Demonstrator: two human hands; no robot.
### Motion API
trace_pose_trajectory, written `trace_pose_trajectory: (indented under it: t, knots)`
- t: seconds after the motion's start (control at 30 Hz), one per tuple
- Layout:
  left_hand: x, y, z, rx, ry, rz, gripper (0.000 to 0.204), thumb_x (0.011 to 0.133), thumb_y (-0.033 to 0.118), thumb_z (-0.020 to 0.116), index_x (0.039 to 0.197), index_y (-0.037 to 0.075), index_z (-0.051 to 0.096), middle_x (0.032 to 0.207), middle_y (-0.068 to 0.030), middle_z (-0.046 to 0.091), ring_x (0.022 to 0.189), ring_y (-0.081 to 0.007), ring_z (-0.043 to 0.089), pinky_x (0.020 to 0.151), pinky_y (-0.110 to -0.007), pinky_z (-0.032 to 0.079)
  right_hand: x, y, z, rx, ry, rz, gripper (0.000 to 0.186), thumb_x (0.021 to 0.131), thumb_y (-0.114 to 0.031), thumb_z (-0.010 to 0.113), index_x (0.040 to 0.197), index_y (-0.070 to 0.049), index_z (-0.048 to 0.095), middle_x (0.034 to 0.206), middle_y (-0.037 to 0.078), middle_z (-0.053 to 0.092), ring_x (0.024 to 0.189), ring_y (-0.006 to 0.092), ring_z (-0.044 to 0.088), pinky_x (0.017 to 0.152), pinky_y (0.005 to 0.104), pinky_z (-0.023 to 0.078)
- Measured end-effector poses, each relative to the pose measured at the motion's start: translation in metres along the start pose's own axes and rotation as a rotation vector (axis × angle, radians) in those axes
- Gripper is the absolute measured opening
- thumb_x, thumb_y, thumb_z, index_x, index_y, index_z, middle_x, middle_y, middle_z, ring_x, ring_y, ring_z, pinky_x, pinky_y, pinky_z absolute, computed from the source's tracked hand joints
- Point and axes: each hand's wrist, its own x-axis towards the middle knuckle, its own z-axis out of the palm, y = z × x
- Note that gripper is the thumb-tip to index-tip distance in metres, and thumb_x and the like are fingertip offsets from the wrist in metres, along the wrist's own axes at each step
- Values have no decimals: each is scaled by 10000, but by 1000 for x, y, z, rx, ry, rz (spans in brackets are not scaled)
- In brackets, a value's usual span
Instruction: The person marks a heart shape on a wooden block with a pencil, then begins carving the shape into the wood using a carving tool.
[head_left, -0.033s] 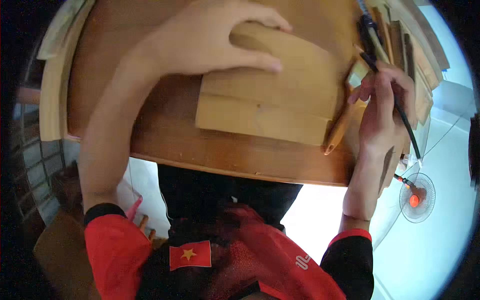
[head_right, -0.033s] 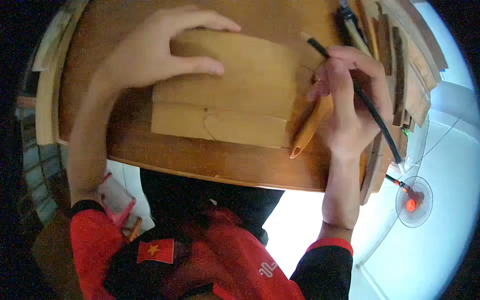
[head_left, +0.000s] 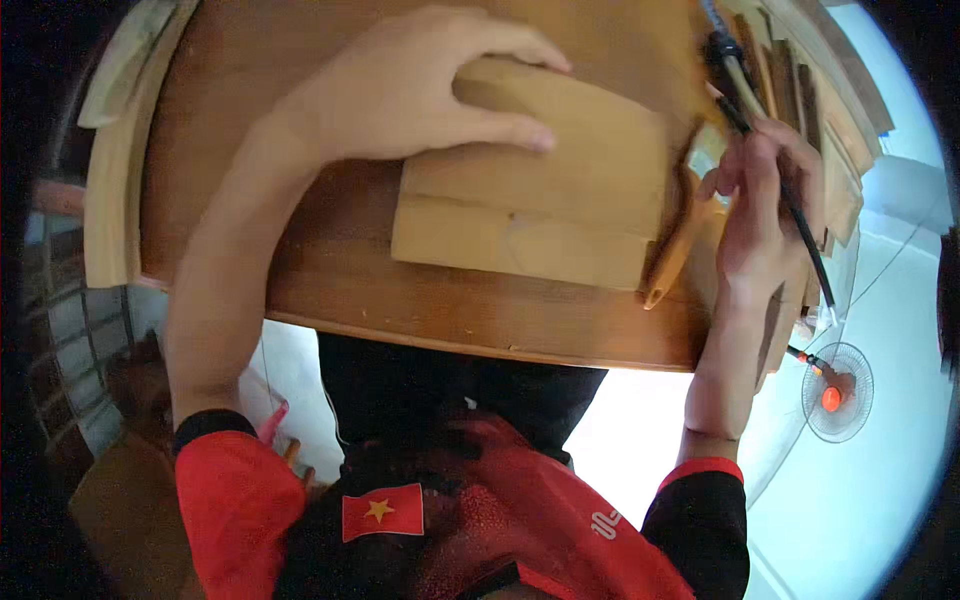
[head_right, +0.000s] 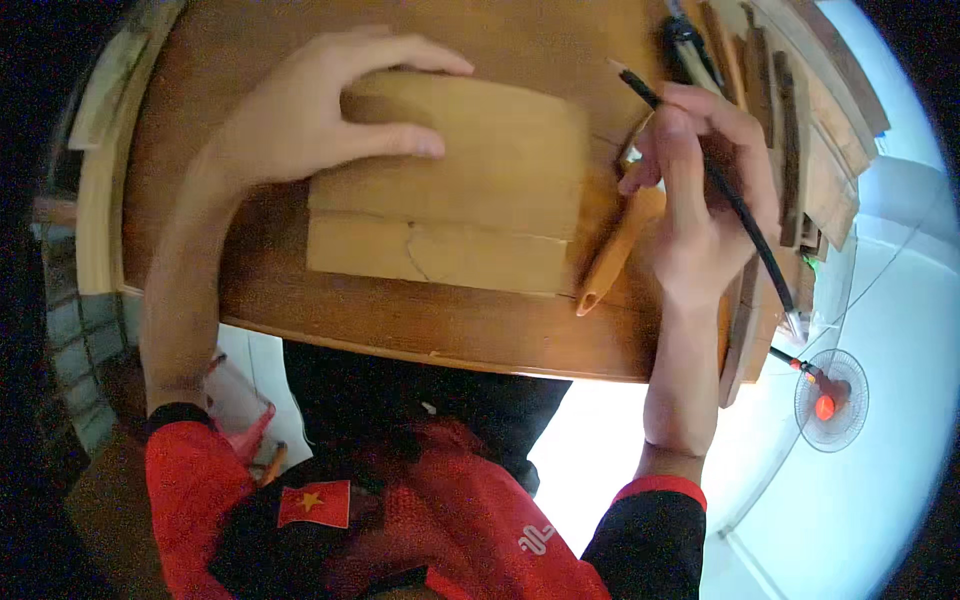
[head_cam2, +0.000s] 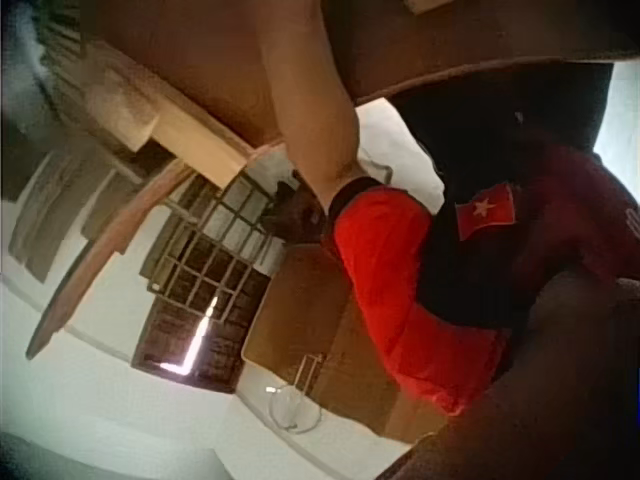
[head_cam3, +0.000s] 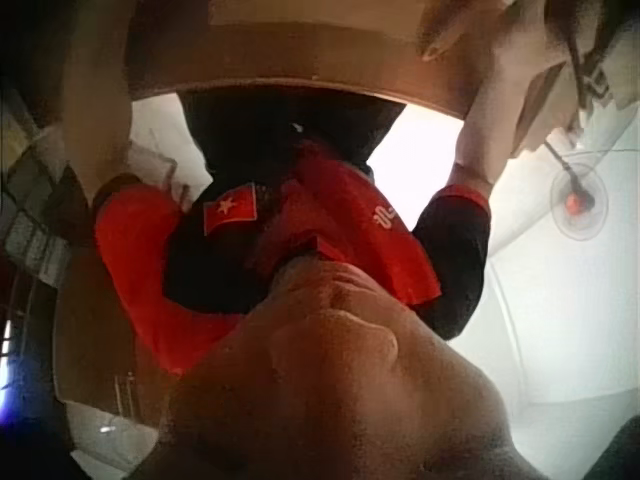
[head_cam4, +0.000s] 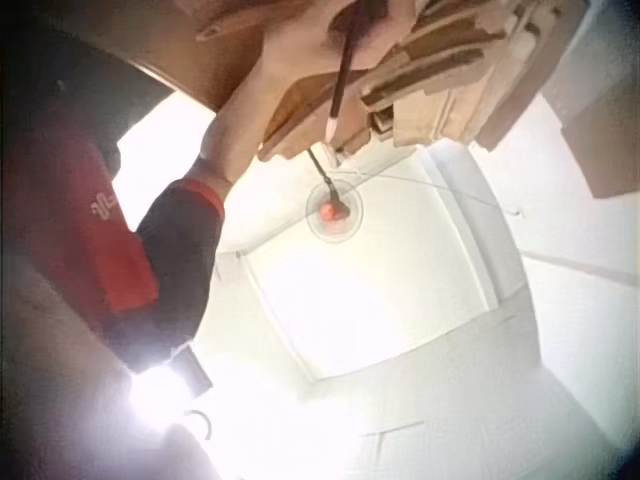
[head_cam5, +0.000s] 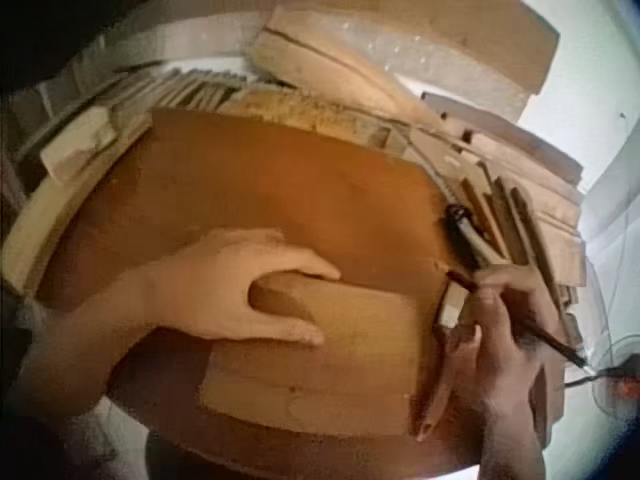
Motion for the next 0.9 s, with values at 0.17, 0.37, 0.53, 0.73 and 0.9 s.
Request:
trace_pose_trajectory:
  t: [0.17,0.37,0.53,0.73,0.9]
  knots:
    - [-1,7,17,97,-18,-36,516,855,453,812,1239,121,716,1211,-158,712,1166,-351,661,1030,-443,502,-2,15,-31,-158,53,36,165,1010,-68,683,1135,29,731,867,74,701,658,80,608,582,232,503]
    - [-6,30,17,115,-75,11,758,749,472,879,1376,123,634,1283,-175,677,1223,-380,625,1074,-470,476,-2,20,-54,-216,25,110,192,1005,-110,697,1169,-22,743,873,25,699,665,53,597,595,218,475]
    - [-8,42,23,147,-81,148,907,672,538,901,1421,125,599,1307,-187,669,1218,-400,621,1070,-503,472,1,28,-61,-336,-14,113,297,999,-126,705,1282,-36,717,1019,63,762,889,92,678,791,259,548]
    - [-5,35,17,143,-63,76,853,689,442,898,1420,124,596,1318,-174,672,1225,-374,625,1068,-488,482,2,36,-73,-470,-108,19,427,954,-32,694,1377,-13,643,1199,153,741,1107,198,693,982,318,519]
    - [-4,33,5,220,56,-43,839,674,399,916,1407,134,606,1324,-159,670,1242,-362,625,1072,-472,493,-3,33,-63,-699,-286,-125,508,848,61,675,1349,-12,642,1251,210,697,1184,402,636,1041,449,498]
